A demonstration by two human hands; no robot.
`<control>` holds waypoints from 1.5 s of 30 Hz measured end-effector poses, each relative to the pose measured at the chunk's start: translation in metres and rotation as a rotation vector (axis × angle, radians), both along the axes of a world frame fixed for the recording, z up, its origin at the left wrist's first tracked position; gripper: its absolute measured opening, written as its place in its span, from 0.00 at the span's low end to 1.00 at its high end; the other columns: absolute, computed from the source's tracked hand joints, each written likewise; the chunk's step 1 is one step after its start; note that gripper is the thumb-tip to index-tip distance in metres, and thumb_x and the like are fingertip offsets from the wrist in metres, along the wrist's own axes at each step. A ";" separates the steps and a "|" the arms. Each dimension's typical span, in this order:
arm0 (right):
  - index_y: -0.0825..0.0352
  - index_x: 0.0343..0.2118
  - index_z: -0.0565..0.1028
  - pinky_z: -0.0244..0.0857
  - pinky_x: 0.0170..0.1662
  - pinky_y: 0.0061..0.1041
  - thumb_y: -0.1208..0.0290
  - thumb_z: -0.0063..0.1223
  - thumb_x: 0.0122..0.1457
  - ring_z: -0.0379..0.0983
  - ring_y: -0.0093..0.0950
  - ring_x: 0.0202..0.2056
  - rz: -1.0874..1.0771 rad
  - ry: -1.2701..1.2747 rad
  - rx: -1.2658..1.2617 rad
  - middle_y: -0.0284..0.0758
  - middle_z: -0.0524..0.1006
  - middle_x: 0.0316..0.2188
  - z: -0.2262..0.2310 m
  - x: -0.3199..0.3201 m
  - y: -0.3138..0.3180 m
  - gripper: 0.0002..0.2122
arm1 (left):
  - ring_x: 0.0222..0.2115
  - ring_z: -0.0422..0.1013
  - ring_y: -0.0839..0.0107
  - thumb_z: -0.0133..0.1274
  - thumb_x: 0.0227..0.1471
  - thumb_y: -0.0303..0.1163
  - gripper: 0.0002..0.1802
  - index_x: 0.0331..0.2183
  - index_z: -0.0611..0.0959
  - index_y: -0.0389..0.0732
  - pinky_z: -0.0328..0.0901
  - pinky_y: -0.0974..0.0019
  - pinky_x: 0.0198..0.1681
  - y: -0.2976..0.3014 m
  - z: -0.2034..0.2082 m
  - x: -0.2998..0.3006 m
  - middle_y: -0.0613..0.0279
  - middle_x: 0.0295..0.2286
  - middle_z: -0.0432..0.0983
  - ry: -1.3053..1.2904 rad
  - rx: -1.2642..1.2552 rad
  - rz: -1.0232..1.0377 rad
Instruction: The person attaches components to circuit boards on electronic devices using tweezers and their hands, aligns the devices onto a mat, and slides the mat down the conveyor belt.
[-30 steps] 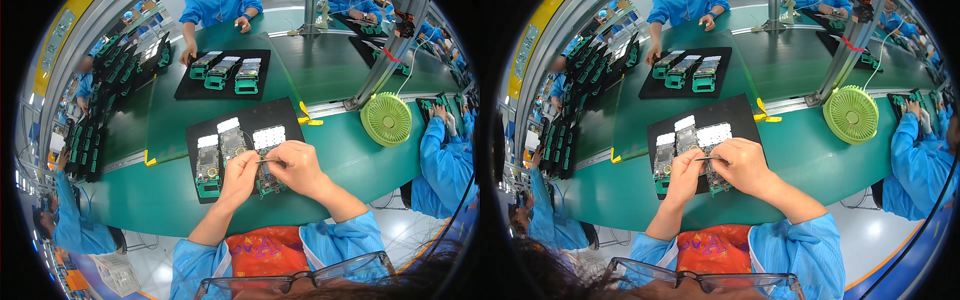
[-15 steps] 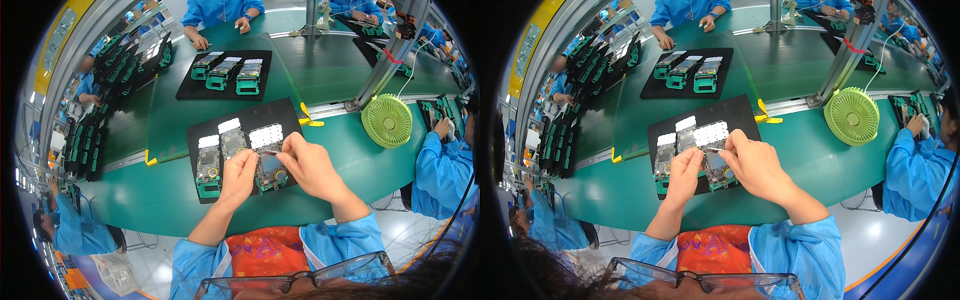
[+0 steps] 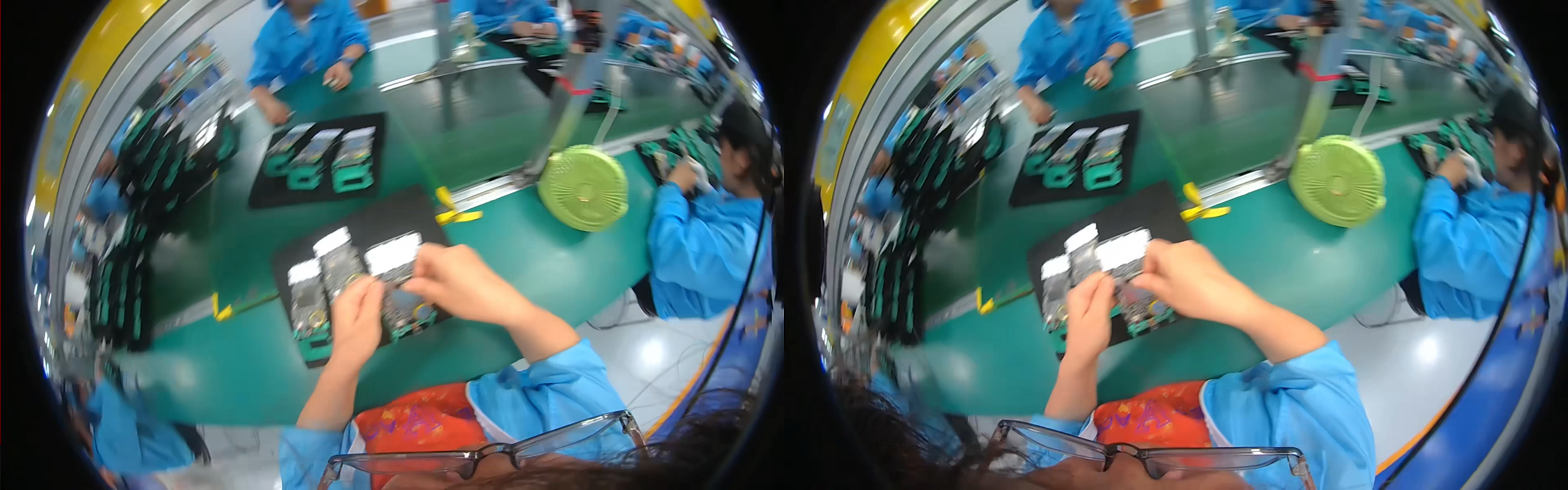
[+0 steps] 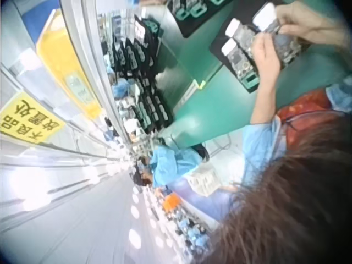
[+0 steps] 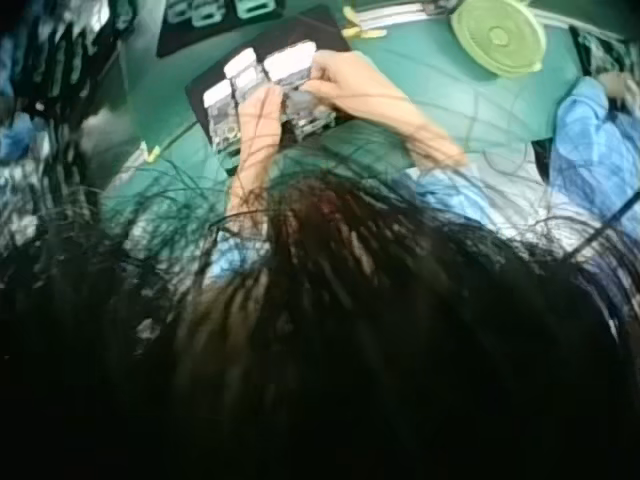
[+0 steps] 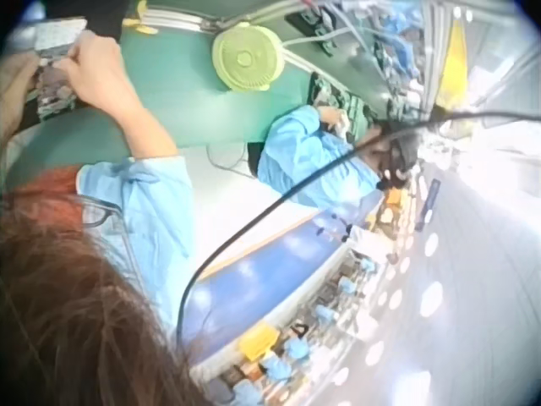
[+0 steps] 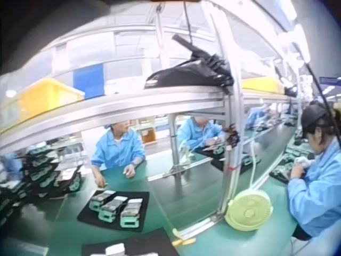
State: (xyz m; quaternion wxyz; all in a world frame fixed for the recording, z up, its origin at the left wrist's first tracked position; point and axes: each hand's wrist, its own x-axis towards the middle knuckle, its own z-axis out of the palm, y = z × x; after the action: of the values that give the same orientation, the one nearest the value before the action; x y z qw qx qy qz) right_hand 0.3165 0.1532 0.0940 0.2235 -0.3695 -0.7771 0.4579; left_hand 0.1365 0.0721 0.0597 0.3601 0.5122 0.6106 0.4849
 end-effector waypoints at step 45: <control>0.73 0.23 0.69 0.55 0.24 0.34 0.68 0.55 0.56 0.62 0.36 0.18 -0.167 -0.190 0.260 0.42 0.67 0.15 -0.016 -0.003 0.018 0.13 | 0.40 0.68 0.69 0.43 0.61 0.46 0.31 0.58 0.63 0.36 0.65 0.69 0.39 -0.117 -0.056 -0.134 0.55 0.45 0.69 -0.153 -0.329 0.478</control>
State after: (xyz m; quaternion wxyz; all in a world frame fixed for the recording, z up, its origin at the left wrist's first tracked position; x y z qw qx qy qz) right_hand 0.3137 0.1715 0.0780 0.2323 -0.4422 -0.8139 0.2966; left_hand 0.0023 -0.0445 0.0036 0.3589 0.2510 0.7553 0.4876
